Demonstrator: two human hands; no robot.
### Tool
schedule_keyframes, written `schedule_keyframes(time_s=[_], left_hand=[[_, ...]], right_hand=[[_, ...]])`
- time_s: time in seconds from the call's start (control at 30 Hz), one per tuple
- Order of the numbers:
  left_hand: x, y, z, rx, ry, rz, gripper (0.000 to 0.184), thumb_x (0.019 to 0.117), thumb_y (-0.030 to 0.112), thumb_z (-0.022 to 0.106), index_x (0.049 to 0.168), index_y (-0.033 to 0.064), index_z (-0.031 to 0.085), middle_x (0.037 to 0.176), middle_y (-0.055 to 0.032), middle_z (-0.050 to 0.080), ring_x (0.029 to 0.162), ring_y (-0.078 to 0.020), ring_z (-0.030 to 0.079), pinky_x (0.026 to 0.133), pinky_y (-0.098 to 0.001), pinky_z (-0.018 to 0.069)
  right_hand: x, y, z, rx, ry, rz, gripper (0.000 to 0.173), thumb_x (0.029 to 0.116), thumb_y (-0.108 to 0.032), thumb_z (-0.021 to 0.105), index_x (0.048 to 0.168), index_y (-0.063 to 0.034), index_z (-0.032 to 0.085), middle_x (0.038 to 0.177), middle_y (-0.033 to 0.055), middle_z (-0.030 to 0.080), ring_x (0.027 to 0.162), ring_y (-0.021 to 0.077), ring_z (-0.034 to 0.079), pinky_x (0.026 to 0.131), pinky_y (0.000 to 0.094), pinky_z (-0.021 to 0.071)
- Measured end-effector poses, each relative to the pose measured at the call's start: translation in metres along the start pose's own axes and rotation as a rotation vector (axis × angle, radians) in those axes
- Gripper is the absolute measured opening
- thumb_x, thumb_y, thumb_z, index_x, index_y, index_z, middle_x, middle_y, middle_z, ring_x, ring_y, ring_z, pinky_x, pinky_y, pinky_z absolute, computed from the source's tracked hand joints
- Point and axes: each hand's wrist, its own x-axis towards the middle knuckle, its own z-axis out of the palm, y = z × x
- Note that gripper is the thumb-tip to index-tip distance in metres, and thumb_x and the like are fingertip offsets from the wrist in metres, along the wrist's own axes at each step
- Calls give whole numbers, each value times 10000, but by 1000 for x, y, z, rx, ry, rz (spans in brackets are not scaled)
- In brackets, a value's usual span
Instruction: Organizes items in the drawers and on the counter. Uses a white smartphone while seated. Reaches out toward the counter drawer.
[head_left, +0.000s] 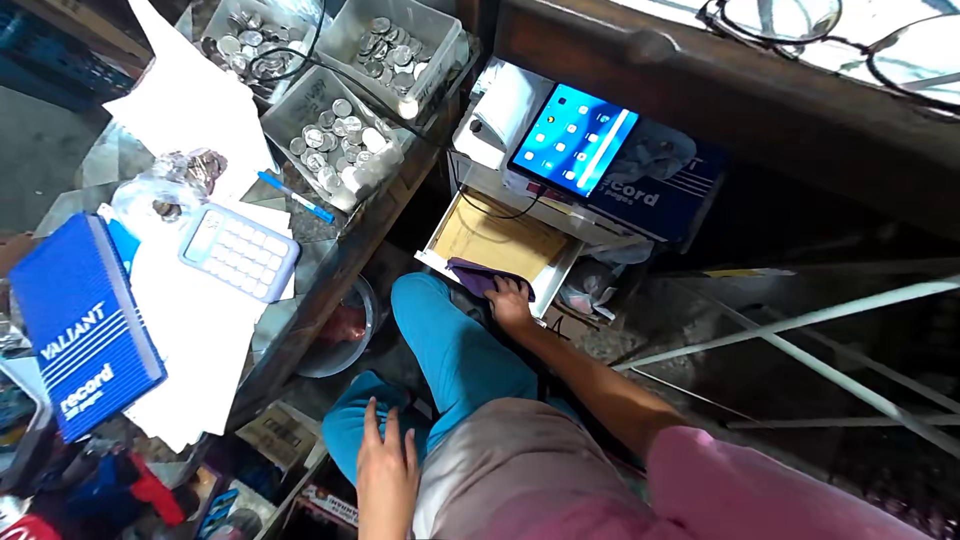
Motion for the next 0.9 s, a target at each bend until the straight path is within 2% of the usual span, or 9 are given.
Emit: schedule_keyframes(time_s=[0.13,0.27,0.33,0.4,0.47,0.53,0.6,0.73,0.9], left_hand=[[-2,3,3,-3,-4,-1,351,921,163,657,1182,-68,698,1432,-358,504,1079,-514,669,865,-595,566],[-2,5,6,3,-13,1,355,924,172,657,1191,-58,700,1433,-351,508,1103,-512,662,878,-594,564],[-1,6,6,2,-14,4,353,923,168,657,1192,-57,701,1431,-353,509,1106,-519,658,884,-605,558],[-1,6,7,4,-14,9,348,921,168,654,1187,-51,705,1428,-347,515,1099,-513,663,881,-602,560],[0,6,7,-2,-9,12,351,920,168,651,1184,-56,703,1426,-346,518,1099,-512,664,879,-603,561],[0,6,7,-6,0,6,355,918,173,650,1185,-55,704,1426,-342,521,1097,-513,664,877,-605,561],[-1,5,8,-23,2,-2,352,917,166,658,1185,-58,704,1427,-347,518,1093,-517,664,871,-603,564],[-1,5,12,-41,-24,-10,344,924,152,660,1186,-66,700,1426,-355,512,1093,-516,664,884,-603,560],[0,2,13,-28,-31,1,348,937,170,647,1196,-56,698,1441,-344,504,1115,-506,658,890,-598,558]], right_hand=[[3,-2,-18,138,113,82,373,1076,-122,403,1349,2,625,1360,227,635,1329,398,554,1162,592,325],[37,21,-43,360,368,119,375,1070,-150,473,1345,73,593,1358,278,608,1321,419,555,1146,534,409],[57,26,-65,792,530,221,408,1054,-142,535,1366,121,536,1348,298,600,1279,381,588,1109,485,454],[73,21,-93,1482,646,305,430,1059,-100,492,1461,38,428,1381,203,565,1199,247,606,1003,370,519],[84,17,-117,2117,668,297,274,1075,-164,384,1324,-74,458,1192,98,579,1025,194,617,880,352,538],[89,12,-123,2400,663,265,178,1070,-206,381,1212,-123,451,1074,62,543,946,182,594,861,353,529],[86,5,-118,2369,685,272,169,1060,-203,441,1216,-144,471,1078,38,554,944,160,590,841,330,526],[59,-5,-100,2013,544,440,447,1096,-275,466,1485,-70,383,1351,135,517,1113,205,590,911,332,519],[6,-15,-67,967,344,235,265,1045,-124,573,1184,91,637,1103,203,677,897,216,679,820,348,568]])
